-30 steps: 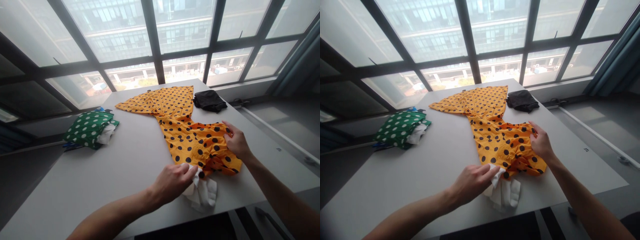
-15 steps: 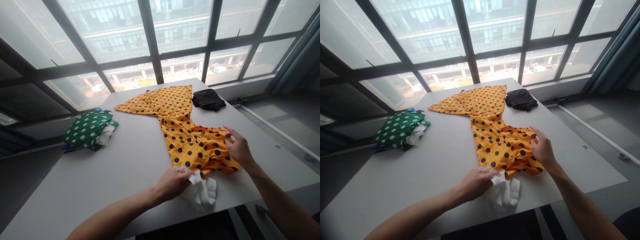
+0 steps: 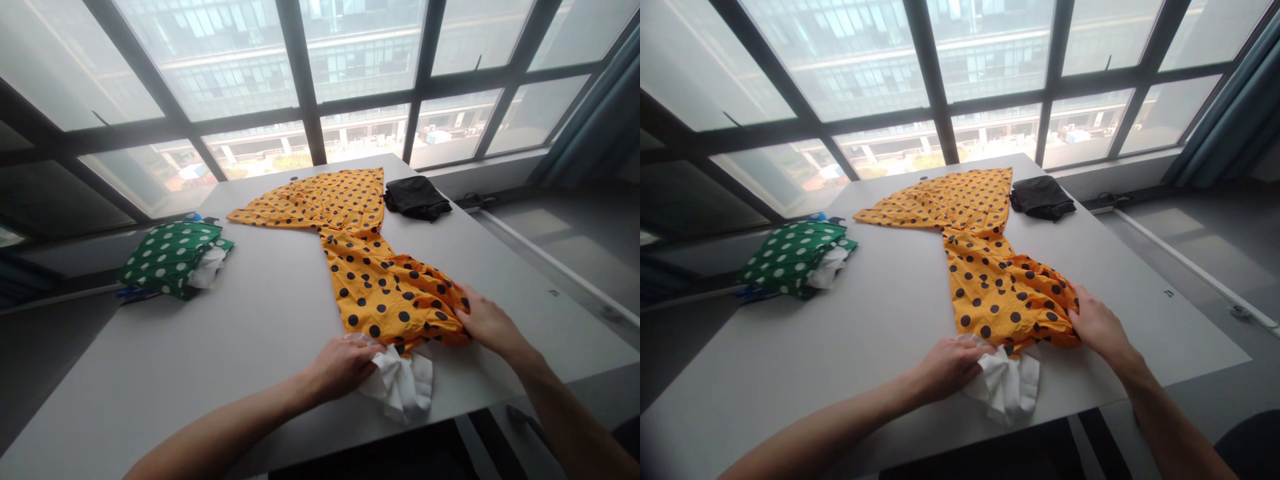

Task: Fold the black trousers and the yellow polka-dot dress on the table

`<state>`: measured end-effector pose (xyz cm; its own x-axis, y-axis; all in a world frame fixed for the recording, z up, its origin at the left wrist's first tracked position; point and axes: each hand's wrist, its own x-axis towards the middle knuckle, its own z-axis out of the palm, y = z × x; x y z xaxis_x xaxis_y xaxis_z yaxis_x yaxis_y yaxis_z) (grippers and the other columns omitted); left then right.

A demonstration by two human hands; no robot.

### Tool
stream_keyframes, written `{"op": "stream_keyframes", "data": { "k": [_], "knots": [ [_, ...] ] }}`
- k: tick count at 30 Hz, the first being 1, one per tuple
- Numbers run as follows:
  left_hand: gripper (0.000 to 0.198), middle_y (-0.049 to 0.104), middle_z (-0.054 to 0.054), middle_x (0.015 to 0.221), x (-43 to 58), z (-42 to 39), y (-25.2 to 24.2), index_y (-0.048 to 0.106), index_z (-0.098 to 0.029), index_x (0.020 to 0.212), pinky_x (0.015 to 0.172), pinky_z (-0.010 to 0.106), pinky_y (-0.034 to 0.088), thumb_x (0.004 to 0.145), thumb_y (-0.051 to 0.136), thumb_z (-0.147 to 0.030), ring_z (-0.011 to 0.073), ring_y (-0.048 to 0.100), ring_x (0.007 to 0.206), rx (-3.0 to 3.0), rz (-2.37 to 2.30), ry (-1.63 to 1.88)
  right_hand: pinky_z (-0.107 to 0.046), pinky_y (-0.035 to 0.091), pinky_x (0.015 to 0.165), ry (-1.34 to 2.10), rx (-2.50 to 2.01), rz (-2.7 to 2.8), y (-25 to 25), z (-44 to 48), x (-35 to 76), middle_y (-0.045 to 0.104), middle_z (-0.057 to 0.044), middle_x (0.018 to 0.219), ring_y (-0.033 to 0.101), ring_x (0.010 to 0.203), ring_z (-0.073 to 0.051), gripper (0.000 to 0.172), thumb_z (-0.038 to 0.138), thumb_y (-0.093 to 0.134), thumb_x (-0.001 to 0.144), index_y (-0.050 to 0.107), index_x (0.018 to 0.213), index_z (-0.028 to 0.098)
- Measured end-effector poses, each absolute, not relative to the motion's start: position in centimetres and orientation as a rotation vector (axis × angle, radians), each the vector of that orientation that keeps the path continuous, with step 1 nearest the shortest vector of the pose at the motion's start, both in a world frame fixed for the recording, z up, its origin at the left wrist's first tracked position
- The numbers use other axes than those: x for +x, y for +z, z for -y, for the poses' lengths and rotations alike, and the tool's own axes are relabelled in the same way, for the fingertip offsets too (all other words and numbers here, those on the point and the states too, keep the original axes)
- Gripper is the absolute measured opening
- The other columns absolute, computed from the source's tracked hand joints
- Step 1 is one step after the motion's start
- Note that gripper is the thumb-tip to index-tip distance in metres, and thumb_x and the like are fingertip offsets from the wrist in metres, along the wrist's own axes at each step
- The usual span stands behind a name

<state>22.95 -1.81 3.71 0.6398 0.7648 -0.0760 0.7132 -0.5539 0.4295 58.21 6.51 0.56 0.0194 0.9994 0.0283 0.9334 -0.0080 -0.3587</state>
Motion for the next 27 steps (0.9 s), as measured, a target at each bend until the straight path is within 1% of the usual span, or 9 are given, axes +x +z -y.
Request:
{"op": "stream_keyframes", "data": {
  "k": [4,5,7,10,12,14,19,23,27],
  "knots": [
    [0.029,0.077,0.002,0.109,23.0,1.7,4.5,0.069,-0.031,0.127,0.085,0.027,0.055,0.103,0.053,-0.025,0.0203,0.073,0.099,2.453,-1.109,0.16,-0.037,0.055,0.078,0.318,-1.943,2.027,1.5,-8.1,58.7,0.076,-0.015,0.121,0.075,0.096,-0.032,0.061,0.036,0.059,0.089,0.055,0.148,0.022],
    [0.028,0.077,0.002,0.108,23.0,1.7,4.6,0.069,-0.03,0.125,0.084,0.026,0.055,0.102,0.054,-0.025,0.0201,0.073,0.099,2.455,-1.095,0.157,-0.036,0.054,0.075,0.287,-1.958,1.999,1.9,-8.7,58.5,0.076,-0.016,0.118,0.075,0.094,-0.032,0.061,0.041,0.06,0.089,0.057,0.147,0.021],
    [0.028,0.078,0.001,0.106,22.9,1.7,4.7,0.07,-0.03,0.125,0.082,0.025,0.054,0.103,0.053,-0.025,0.0194,0.073,0.097,2.456,-1.083,0.156,-0.034,0.051,0.069,0.296,-1.987,1.943,2.7,-10.1,57.6,0.077,-0.014,0.103,0.074,0.084,-0.03,0.06,0.046,0.063,0.088,0.06,0.141,0.019],
    [0.03,0.078,0.002,0.107,22.8,1.7,4.3,0.068,-0.031,0.129,0.084,0.026,0.054,0.103,0.053,-0.026,0.0191,0.073,0.097,2.453,-1.102,0.164,-0.029,0.047,0.062,0.421,-1.913,1.897,3.6,-11.4,56.2,0.073,-0.005,0.079,0.067,0.068,-0.022,0.042,0.036,0.065,0.084,0.066,0.123,0.02],
    [0.033,0.078,0.002,0.108,22.7,1.7,3.9,0.067,-0.033,0.132,0.086,0.026,0.055,0.103,0.054,-0.026,0.0192,0.074,0.098,2.447,-1.121,0.17,-0.028,0.045,0.062,0.401,-1.823,1.827,4.6,-11.4,55.7,0.069,-0.003,0.075,0.063,0.064,-0.019,0.032,0.029,0.061,0.083,0.068,0.113,0.022],
    [0.034,0.078,0.002,0.108,22.6,1.7,3.7,0.067,-0.033,0.133,0.087,0.026,0.055,0.102,0.055,-0.026,0.0193,0.074,0.097,2.436,-1.124,0.174,-0.029,0.046,0.064,0.301,-1.744,1.737,6.0,-10.6,56.0,0.066,-0.002,0.077,0.061,0.063,-0.018,0.031,0.029,0.059,0.083,0.068,0.113,0.023],
    [0.036,0.079,0.002,0.113,22.6,1.5,3.7,0.069,-0.033,0.132,0.086,0.026,0.055,0.1,0.057,-0.023,0.0205,0.074,0.101,2.389,-1.114,0.174,-0.032,0.046,0.067,0.093,-1.737,1.736,8.2,-8.9,58.4,0.064,-0.003,0.076,0.061,0.064,-0.021,0.043,0.029,0.057,0.083,0.066,0.125,0.024],
    [0.036,0.079,0.002,0.11,22.5,1.4,3.8,0.07,-0.032,0.13,0.089,0.027,0.055,0.098,0.058,-0.022,0.0208,0.074,0.101,2.386,-1.103,0.175,-0.034,0.045,0.066,0.12,-2.004,1.83,4.7,-9.1,60.4,0.072,-0.008,0.083,0.067,0.072,-0.026,0.041,0.029,0.056,0.086,0.068,0.124,0.022],
    [0.035,0.078,0.001,0.1,22.1,1.3,4.9,0.072,-0.033,0.127,0.082,0.024,0.054,0.098,0.056,-0.022,0.0183,0.074,0.091,2.414,-1.042,0.212,-0.035,0.051,0.071,0.395,-2.04,2.035,0.6,-9.1,61.7,0.078,-0.011,0.095,0.071,0.08,-0.028,0.037,0.036,0.061,0.087,0.072,0.119,0.022]
  ]
}}
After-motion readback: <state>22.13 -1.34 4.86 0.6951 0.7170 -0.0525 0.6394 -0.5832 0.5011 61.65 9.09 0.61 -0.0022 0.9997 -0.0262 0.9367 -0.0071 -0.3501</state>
